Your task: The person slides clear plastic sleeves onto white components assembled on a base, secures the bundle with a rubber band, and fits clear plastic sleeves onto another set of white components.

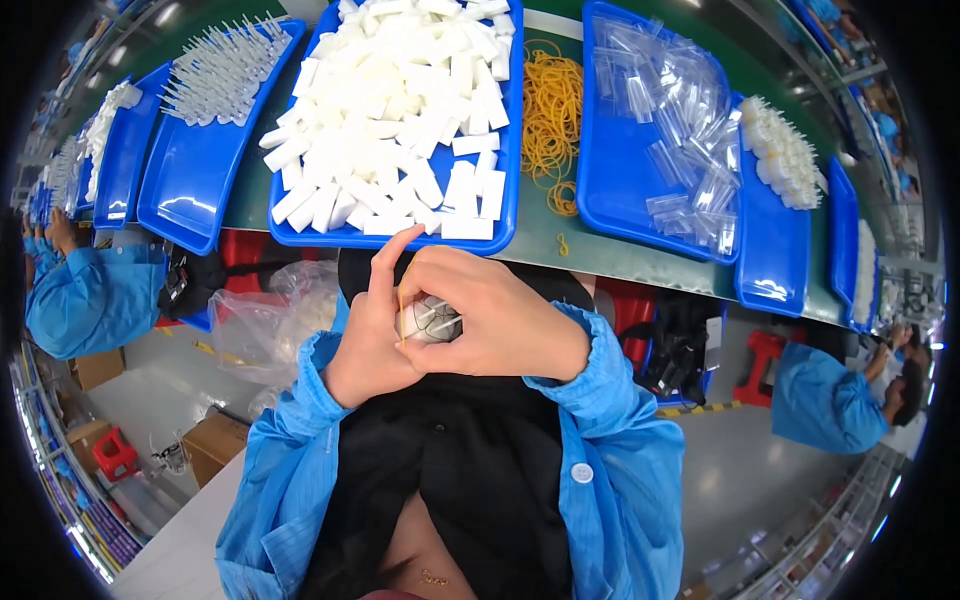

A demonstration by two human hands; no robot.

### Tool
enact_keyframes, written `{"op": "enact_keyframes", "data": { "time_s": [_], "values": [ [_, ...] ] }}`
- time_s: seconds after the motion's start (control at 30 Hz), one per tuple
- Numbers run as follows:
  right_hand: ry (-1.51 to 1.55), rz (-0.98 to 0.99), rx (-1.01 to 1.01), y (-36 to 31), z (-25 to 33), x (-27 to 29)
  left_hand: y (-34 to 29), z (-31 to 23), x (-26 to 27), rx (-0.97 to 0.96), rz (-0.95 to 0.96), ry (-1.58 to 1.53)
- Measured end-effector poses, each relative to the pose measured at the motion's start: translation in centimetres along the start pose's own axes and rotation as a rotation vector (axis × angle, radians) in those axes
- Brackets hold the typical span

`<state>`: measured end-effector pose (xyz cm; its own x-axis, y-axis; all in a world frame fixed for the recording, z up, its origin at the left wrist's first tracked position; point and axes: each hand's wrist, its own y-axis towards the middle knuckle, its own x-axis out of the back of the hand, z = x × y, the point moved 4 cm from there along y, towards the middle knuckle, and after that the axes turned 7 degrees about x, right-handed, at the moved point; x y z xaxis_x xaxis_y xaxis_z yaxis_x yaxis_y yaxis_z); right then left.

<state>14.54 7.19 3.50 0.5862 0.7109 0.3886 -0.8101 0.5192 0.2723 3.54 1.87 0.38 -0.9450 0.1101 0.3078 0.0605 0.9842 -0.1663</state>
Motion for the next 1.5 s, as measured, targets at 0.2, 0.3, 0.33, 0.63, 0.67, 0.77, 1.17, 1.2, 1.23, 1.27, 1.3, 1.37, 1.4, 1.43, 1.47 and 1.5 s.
{"op": "enact_keyframes", "data": {
  "time_s": [0.2,0.3,0.33,0.63,0.67,0.77,1.17,1.2,1.23,1.27,1.3,1.37,1.4,1.43,1.47,1.5],
  "values": [
    [0.007,-0.048,-0.161,1.0,0.4,-0.2,0.6,0.6,1.0,-0.076,-0.057,-0.113],
    [-0.033,-0.032,-0.264,1.0,0.9,0.2,0.5,0.7,1.3,-0.092,-0.092,-0.148],
    [0.036,-0.073,-0.278,0.8,1.2,0.2,0.4,0.7,1.3,-0.094,-0.115,-0.232],
    [-0.759,-0.431,0.480,-0.1,3.5,-0.8,0.8,1.2,3.8,-0.007,-0.369,-0.579],
    [-0.528,-0.384,0.468,0.1,3.4,-0.3,0.8,1.2,3.9,-0.025,-0.355,-0.563],
    [0.106,-0.161,0.341,-0.4,2.4,-1.0,1.1,1.5,3.7,0.044,-0.284,-0.592],
    [-0.299,-0.380,0.679,-0.2,2.1,-1.0,1.3,1.0,0.2,-0.082,-0.121,-1.029],
    [-0.351,-0.339,0.734,-0.2,2.8,0.0,1.4,0.8,-0.2,-0.032,-0.109,-1.044],
    [-0.350,-0.285,0.737,-0.3,3.0,0.6,1.4,0.4,-0.5,0.017,-0.099,-1.062],
    [-0.334,-0.265,0.716,-0.4,2.9,0.6,1.7,-0.2,-0.8,0.037,-0.042,-1.061],
    [-0.356,-0.308,0.700,-0.6,2.9,0.9,2.2,-1.0,-1.0,0.053,0.019,-1.059],
    [-0.407,-0.391,0.677,-1.0,2.8,1.3,2.4,-2.0,-1.1,0.009,0.046,-1.004],
    [-0.435,-0.432,0.671,-1.2,2.8,1.4,2.5,-1.9,-1.4,0.065,0.173,-1.066],
    [-0.464,-0.474,0.666,-1.4,2.8,1.4,2.7,-1.8,-1.6,0.116,0.301,-1.126],
    [-0.492,-0.515,0.664,-1.5,3.0,1.4,3.3,-2.2,-1.2,-0.179,0.350,-0.775],
    [-0.520,-0.557,0.663,-1.5,3.1,1.5,2.7,-2.1,-1.3,-0.176,0.337,-0.789]
  ]
}}
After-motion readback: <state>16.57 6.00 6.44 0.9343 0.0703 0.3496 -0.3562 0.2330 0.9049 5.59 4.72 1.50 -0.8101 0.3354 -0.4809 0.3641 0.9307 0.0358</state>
